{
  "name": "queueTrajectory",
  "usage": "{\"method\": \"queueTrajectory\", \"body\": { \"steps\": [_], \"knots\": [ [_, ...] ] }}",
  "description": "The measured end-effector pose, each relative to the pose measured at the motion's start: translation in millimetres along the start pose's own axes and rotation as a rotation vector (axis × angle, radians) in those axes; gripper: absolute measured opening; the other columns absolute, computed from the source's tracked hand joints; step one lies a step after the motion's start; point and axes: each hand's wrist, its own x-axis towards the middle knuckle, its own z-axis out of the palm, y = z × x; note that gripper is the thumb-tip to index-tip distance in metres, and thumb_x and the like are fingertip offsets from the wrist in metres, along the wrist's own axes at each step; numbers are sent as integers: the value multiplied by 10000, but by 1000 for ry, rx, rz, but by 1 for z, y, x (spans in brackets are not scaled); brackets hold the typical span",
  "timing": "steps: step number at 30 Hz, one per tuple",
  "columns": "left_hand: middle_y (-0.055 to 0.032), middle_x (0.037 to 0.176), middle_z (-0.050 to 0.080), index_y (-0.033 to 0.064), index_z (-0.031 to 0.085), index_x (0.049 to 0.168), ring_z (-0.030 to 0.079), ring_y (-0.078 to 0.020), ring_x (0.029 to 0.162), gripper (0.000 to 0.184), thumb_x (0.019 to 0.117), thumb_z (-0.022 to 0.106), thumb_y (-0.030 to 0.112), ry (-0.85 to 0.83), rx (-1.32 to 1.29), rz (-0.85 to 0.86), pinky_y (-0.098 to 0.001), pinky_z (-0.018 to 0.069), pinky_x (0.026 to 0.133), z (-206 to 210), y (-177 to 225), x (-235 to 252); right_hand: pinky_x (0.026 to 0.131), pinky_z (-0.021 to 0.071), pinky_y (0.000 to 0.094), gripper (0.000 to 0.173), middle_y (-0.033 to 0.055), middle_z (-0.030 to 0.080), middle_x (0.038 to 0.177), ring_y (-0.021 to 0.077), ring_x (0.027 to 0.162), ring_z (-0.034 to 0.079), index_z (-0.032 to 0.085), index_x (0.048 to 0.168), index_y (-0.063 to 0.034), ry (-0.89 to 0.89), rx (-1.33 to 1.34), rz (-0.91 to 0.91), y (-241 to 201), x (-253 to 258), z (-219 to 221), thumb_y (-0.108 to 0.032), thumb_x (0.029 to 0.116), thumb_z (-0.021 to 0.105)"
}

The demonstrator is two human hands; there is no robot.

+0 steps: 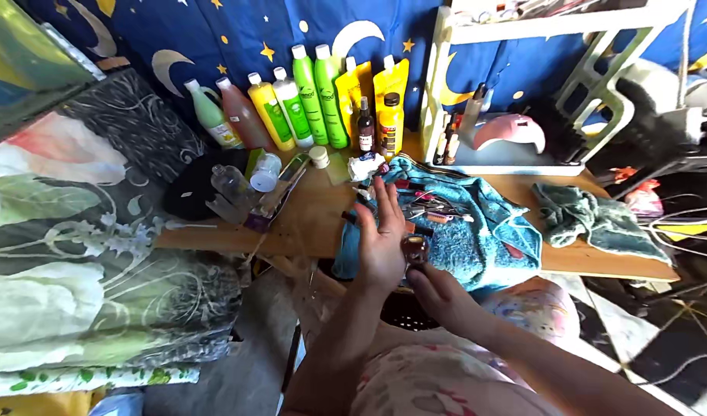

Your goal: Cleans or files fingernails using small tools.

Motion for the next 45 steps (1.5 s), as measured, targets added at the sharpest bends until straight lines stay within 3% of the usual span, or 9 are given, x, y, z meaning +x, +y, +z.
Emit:
{"method": "queueTrajectory", "body": {
  "steps": [5, 9, 13, 18, 24, 28, 33, 42, 45],
  "knots": [
    [-35, 1669, 300, 367, 75, 1650, 351, -216, 1498, 839, 936, 70, 807, -69, 24, -146, -396, 404, 1132, -6, -9, -6, 413, 295, 155, 416, -106, 395, 611, -13, 457, 339, 549, 963, -187, -195, 769, 326, -13, 4, -15, -562, 1068, 402],
    [-195, 1092, 714, 40, 506, 1402, 721, -298, 1003, 355, 1075, 460, 172, -140, 125, -133, -451, 572, 951, 11, -13, -8, 515, 479, 237, 455, -40, 526, 679, 64, 548, 519, 579, 1016, -135, -130, 585, 276, -3, 4, -14, -513, 1097, 340],
    [-109, 1124, 686, -32, 625, 1154, 661, -159, 1051, 181, 1005, 589, 65, -42, 667, 343, -341, 561, 939, 14, -37, -8, 1030, 545, 417, 860, 68, 675, 1303, 187, 1201, 649, 468, 1463, -31, 160, 528, 185, 1, 21, -27, -726, 1008, 246],
    [-241, 1643, 274, -60, 406, 1514, 173, -370, 1555, 811, 1019, 336, 578, -259, 734, 350, -594, 86, 1250, 55, -69, -35, 1190, 377, 428, 667, 176, 446, 1546, 262, 1438, 449, 305, 1534, 42, 571, 638, -121, -20, 42, -31, -430, 1104, 109],
    [-68, 1730, -28, 117, 24, 1656, 0, -187, 1589, 735, 1076, 164, 548, 37, 367, 254, -471, 89, 1287, 24, -47, 9, 1261, 264, 371, 837, 122, 232, 1689, 177, 1542, 267, 119, 1636, -39, 282, 179, -161, 0, 8, 9, -634, 1062, 245],
    [-262, 1680, 91, -78, 113, 1598, 122, -283, 1572, 907, 1040, 350, 596, -105, 471, 173, -441, 123, 1281, 47, -76, -39, 1204, 342, 308, 690, 45, 371, 1627, 100, 1471, 383, 204, 1599, -8, 431, 462, -9, 4, 43, -34, -491, 1108, 163],
    [-50, 1728, 49, 184, 57, 1662, 94, -165, 1578, 721, 1071, 175, 580, 108, 332, -36, -474, 150, 1272, 1, -42, 4, 1260, 281, 406, 830, 155, 162, 1707, 212, 1545, 268, 68, 1650, -47, 121, 286, -28, 0, -3, 16, -605, 1073, 283],
    [-151, 1642, 299, 44, 257, 1597, 333, -177, 1489, 627, 1104, 193, 427, 211, 181, -233, -376, 317, 1203, 1, -58, -22, 1245, 308, 359, 762, 161, 173, 1705, 174, 1538, 288, 102, 1648, -32, 47, 315, 219, -5, -14, 8, -537, 1100, 262],
    [-161, 1686, 199, 14, 155, 1626, 240, -189, 1542, 746, 1083, 245, 518, 28, 272, -61, -395, 239, 1254, 23, -81, -56, 1030, 490, 270, 636, 0, 531, 1491, 50, 1301, 537, 359, 1583, -167, 332, 508, 444, 1, 22, -10, -553, 1082, 289]
  ]
}}
